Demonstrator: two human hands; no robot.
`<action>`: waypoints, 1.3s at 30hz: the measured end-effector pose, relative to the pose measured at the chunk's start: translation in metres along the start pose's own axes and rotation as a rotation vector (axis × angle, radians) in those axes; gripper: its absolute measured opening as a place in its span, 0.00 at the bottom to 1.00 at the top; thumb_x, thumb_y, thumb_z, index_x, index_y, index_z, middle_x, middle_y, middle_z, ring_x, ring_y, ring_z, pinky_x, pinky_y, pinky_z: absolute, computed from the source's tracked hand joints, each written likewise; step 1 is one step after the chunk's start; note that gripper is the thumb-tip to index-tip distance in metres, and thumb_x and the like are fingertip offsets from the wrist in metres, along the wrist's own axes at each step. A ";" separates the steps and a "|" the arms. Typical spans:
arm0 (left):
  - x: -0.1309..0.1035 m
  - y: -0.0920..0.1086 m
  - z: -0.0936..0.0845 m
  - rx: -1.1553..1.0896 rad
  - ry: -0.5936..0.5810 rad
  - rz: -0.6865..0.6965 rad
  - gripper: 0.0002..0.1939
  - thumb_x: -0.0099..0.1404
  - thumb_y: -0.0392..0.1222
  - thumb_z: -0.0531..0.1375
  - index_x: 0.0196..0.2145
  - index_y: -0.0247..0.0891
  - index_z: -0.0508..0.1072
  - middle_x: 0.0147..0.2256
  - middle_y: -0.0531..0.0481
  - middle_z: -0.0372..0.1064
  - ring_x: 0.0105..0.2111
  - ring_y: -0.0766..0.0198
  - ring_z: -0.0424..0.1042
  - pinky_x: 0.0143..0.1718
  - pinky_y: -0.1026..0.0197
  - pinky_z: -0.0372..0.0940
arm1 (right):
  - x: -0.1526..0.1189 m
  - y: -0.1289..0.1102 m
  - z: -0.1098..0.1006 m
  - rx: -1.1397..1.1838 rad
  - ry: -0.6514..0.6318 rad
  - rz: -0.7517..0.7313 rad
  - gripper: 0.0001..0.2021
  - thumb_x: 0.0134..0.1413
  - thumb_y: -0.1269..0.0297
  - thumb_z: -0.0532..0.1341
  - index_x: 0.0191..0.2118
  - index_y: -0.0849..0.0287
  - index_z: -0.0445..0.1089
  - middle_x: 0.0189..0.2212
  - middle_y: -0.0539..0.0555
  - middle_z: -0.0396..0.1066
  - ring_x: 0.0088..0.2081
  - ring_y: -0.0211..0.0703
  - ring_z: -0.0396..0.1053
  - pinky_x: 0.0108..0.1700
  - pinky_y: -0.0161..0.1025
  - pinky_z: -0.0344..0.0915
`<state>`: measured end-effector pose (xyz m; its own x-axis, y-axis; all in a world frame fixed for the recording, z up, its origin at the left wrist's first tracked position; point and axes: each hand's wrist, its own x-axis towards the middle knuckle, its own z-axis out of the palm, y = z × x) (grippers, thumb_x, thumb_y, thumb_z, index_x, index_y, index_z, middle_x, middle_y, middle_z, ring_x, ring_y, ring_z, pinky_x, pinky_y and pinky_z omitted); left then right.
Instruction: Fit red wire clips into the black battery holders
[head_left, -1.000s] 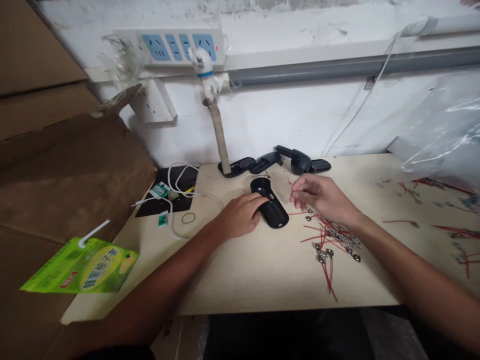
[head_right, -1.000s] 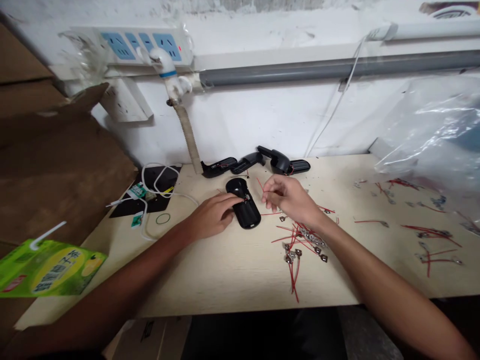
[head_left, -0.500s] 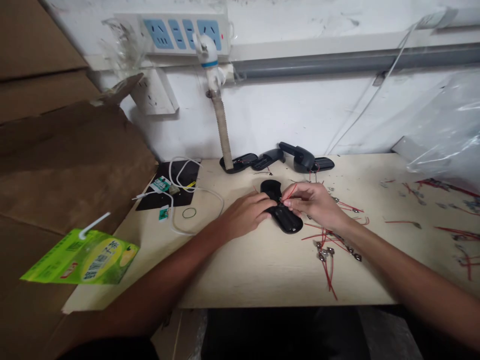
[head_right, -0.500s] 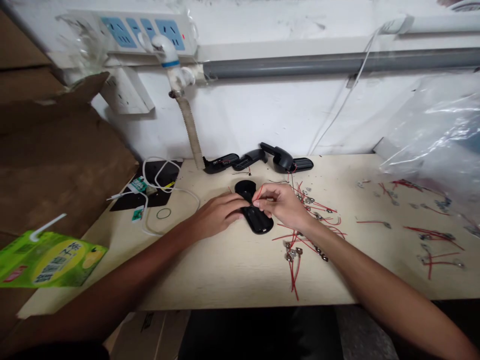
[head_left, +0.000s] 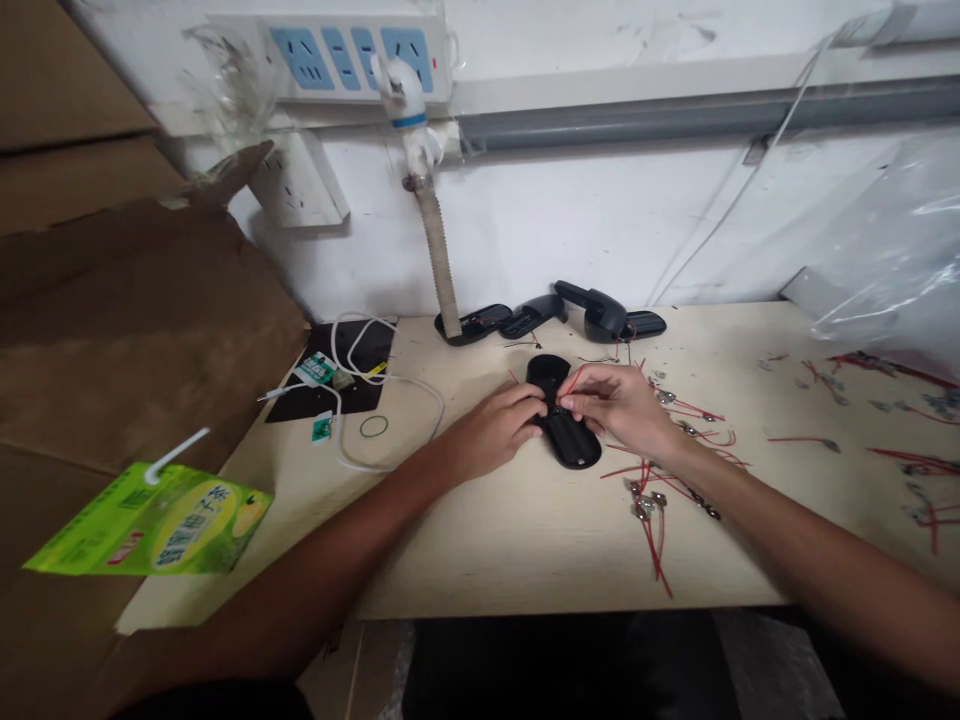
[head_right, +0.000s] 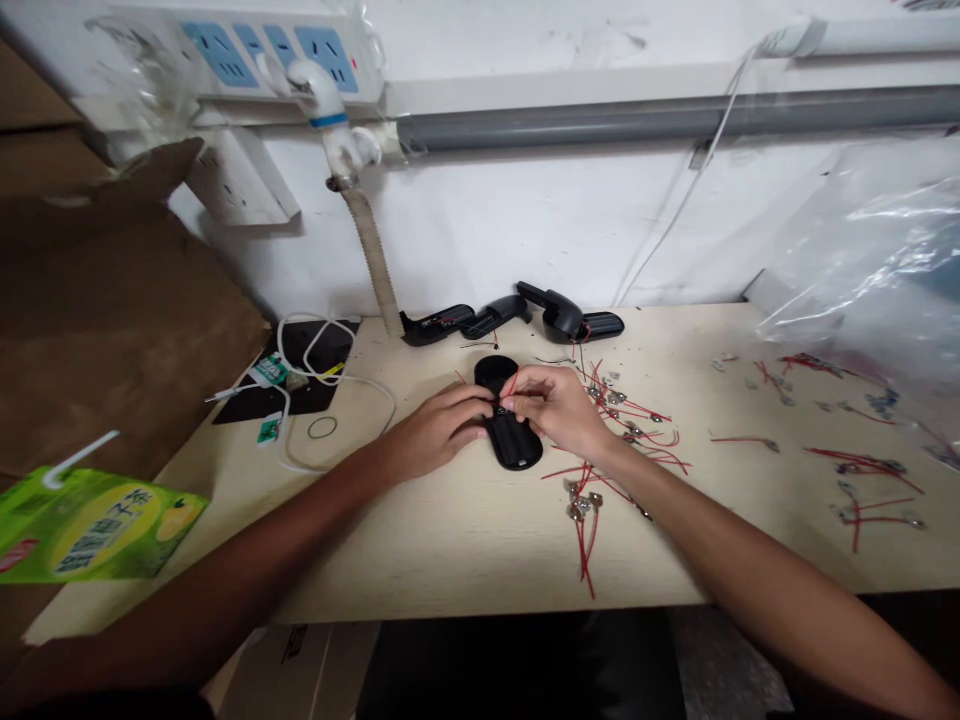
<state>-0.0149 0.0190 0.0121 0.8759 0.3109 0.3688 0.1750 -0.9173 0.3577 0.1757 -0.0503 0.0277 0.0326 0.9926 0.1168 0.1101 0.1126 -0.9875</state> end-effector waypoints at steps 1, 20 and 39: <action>0.000 0.000 0.000 0.007 -0.004 0.000 0.05 0.67 0.35 0.54 0.40 0.35 0.68 0.46 0.44 0.66 0.46 0.59 0.66 0.50 0.53 0.65 | 0.000 0.000 0.000 -0.006 0.000 -0.007 0.08 0.43 0.64 0.67 0.27 0.62 0.70 0.19 0.48 0.64 0.19 0.30 0.58 0.16 0.29 0.54; 0.001 0.004 -0.003 0.050 -0.071 0.005 0.07 0.68 0.37 0.53 0.42 0.34 0.67 0.44 0.45 0.65 0.45 0.58 0.62 0.50 0.54 0.62 | -0.004 -0.005 -0.001 -0.113 -0.050 -0.043 0.08 0.48 0.62 0.64 0.29 0.61 0.66 0.17 0.46 0.62 0.15 0.31 0.58 0.14 0.31 0.59; 0.002 0.004 -0.004 0.051 -0.100 0.006 0.05 0.68 0.38 0.53 0.39 0.35 0.67 0.43 0.46 0.67 0.44 0.59 0.64 0.52 0.54 0.58 | -0.001 -0.001 -0.009 -0.534 -0.120 -0.399 0.04 0.54 0.69 0.61 0.29 0.59 0.69 0.28 0.52 0.71 0.29 0.38 0.68 0.32 0.36 0.62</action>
<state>-0.0141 0.0166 0.0177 0.9168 0.2819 0.2828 0.1904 -0.9312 0.3109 0.1840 -0.0522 0.0294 -0.2197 0.8812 0.4186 0.5677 0.4645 -0.6797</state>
